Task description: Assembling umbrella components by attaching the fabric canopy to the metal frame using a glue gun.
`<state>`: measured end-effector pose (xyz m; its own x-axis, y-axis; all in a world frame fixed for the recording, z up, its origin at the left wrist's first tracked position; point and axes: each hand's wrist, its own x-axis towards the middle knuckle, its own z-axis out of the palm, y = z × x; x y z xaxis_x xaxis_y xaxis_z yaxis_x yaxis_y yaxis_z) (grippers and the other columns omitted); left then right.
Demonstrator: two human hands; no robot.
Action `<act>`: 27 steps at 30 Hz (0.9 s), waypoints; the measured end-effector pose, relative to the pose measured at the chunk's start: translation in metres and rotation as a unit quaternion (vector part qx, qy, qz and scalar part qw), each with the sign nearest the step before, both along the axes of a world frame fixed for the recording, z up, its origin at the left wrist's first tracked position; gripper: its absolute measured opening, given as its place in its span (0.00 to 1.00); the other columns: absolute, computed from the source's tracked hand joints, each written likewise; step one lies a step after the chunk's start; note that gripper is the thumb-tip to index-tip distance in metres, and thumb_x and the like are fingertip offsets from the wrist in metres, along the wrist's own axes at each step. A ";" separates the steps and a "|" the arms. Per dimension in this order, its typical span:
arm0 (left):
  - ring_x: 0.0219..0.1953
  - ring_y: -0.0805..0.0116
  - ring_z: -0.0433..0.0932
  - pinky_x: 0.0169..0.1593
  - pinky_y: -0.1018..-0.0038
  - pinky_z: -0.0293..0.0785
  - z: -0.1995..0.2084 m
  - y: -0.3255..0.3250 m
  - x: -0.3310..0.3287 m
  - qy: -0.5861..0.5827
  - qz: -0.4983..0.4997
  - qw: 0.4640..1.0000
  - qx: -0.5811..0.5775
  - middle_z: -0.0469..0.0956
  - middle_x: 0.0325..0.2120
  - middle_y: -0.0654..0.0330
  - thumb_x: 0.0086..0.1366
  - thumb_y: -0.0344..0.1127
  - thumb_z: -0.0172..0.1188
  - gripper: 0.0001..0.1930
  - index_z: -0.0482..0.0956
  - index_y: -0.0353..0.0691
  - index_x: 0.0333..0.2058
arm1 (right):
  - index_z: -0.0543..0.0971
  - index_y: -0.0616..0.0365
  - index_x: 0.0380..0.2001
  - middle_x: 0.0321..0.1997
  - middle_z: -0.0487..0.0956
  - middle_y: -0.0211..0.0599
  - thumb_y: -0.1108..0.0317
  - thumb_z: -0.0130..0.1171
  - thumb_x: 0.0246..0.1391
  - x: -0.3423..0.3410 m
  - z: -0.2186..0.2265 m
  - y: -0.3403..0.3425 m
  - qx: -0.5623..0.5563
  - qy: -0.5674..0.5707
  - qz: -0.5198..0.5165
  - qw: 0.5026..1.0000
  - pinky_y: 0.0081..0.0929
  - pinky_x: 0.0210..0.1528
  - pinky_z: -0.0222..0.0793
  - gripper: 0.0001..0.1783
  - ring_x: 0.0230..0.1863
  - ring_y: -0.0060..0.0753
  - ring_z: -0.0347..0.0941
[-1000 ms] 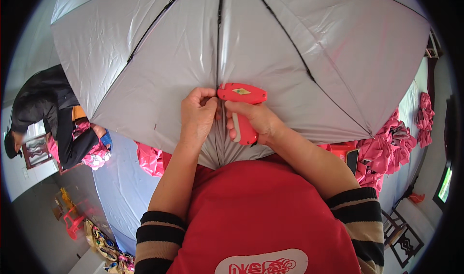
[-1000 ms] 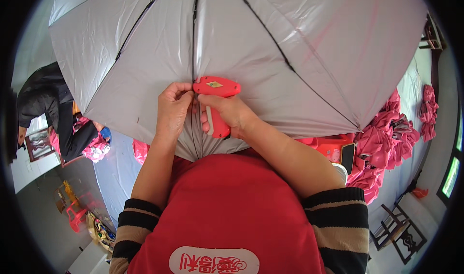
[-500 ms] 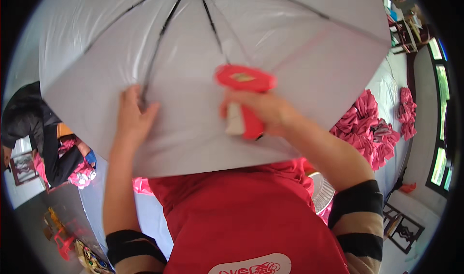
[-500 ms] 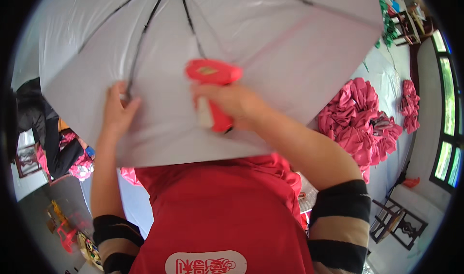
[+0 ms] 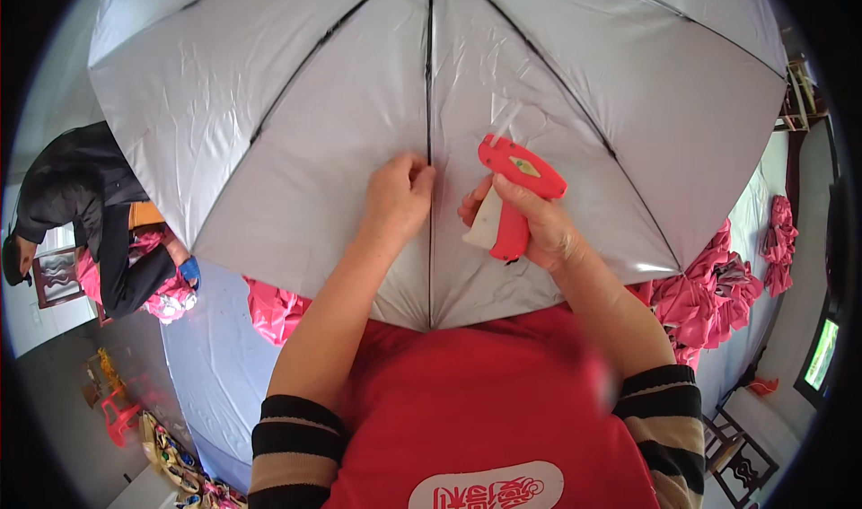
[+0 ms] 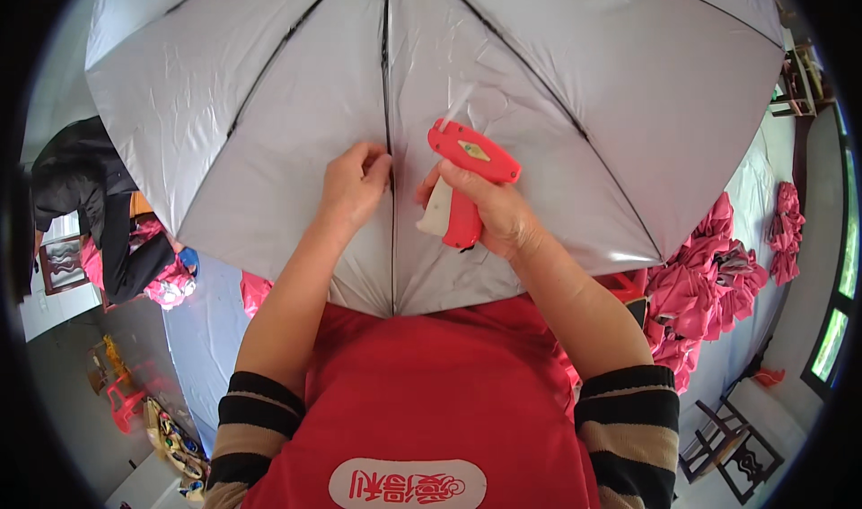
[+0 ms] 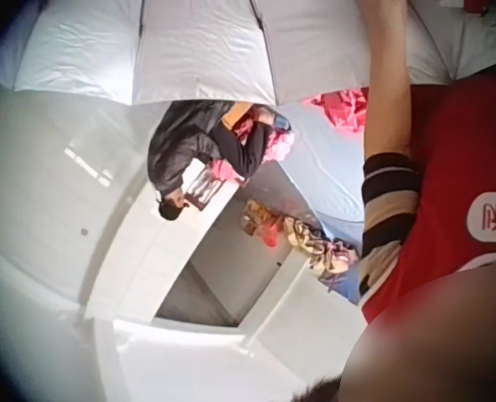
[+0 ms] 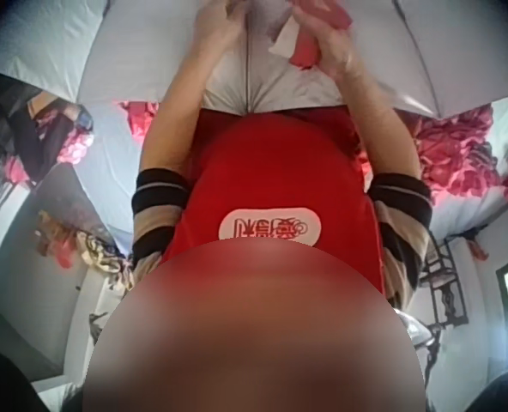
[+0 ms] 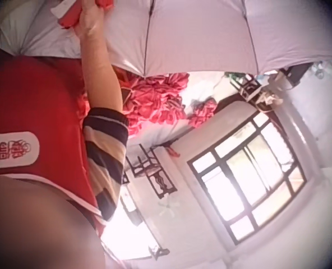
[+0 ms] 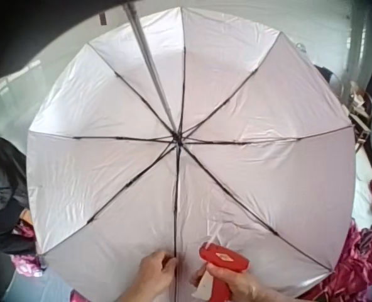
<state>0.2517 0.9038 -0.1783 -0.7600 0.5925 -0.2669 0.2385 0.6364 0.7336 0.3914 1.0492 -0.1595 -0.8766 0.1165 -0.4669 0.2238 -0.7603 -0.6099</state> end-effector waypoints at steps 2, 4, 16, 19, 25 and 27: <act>0.27 0.69 0.75 0.34 0.73 0.73 0.007 0.022 -0.013 0.088 0.029 0.993 0.072 0.77 0.26 0.57 0.60 0.31 0.59 0.13 0.74 0.33 0.44 | 0.76 0.61 0.35 0.32 0.79 0.43 0.57 0.59 0.56 -0.005 -0.002 0.000 -0.011 -0.016 -0.006 1.000 0.40 0.41 0.77 0.17 0.38 0.42 0.78; 0.26 0.71 0.74 0.33 0.73 0.73 0.012 0.040 -0.028 0.140 0.039 0.982 0.118 0.77 0.25 0.57 0.60 0.30 0.59 0.14 0.74 0.34 0.44 | 0.75 0.62 0.35 0.32 0.78 0.43 0.57 0.59 0.56 -0.018 0.001 0.001 -0.051 -0.062 -0.008 0.997 0.41 0.40 0.77 0.16 0.36 0.42 0.79; 0.23 0.72 0.73 0.31 0.75 0.71 0.001 0.056 -0.054 0.005 0.096 0.976 0.197 0.75 0.23 0.60 0.58 0.21 0.57 0.19 0.73 0.37 0.49 | 0.75 0.62 0.36 0.32 0.78 0.41 0.63 0.62 0.51 -0.113 0.010 0.051 0.061 -0.046 0.005 0.997 0.36 0.36 0.79 0.14 0.32 0.36 0.79; 0.23 0.74 0.72 0.31 0.76 0.71 0.005 0.056 -0.057 0.038 0.084 0.977 0.194 0.74 0.23 0.62 0.58 0.21 0.56 0.19 0.73 0.38 0.49 | 0.75 0.62 0.36 0.32 0.78 0.40 0.64 0.62 0.50 -0.113 0.006 0.048 0.056 -0.033 0.016 0.998 0.36 0.36 0.79 0.13 0.32 0.35 0.78; 0.24 0.77 0.71 0.31 0.78 0.71 0.005 0.056 -0.058 0.050 0.075 0.980 0.178 0.74 0.23 0.64 0.59 0.21 0.56 0.19 0.73 0.41 0.50 | 0.76 0.60 0.33 0.30 0.79 0.40 0.64 0.61 0.50 -0.112 0.002 0.049 0.062 -0.001 0.028 0.998 0.36 0.36 0.78 0.11 0.30 0.35 0.78; 0.23 0.74 0.72 0.31 0.76 0.71 0.004 0.056 -0.058 0.060 0.075 0.978 0.184 0.75 0.23 0.61 0.57 0.21 0.57 0.19 0.73 0.38 0.49 | 0.76 0.60 0.33 0.29 0.79 0.41 0.64 0.61 0.51 -0.111 0.004 0.055 0.064 -0.001 0.045 0.997 0.36 0.35 0.78 0.11 0.30 0.36 0.78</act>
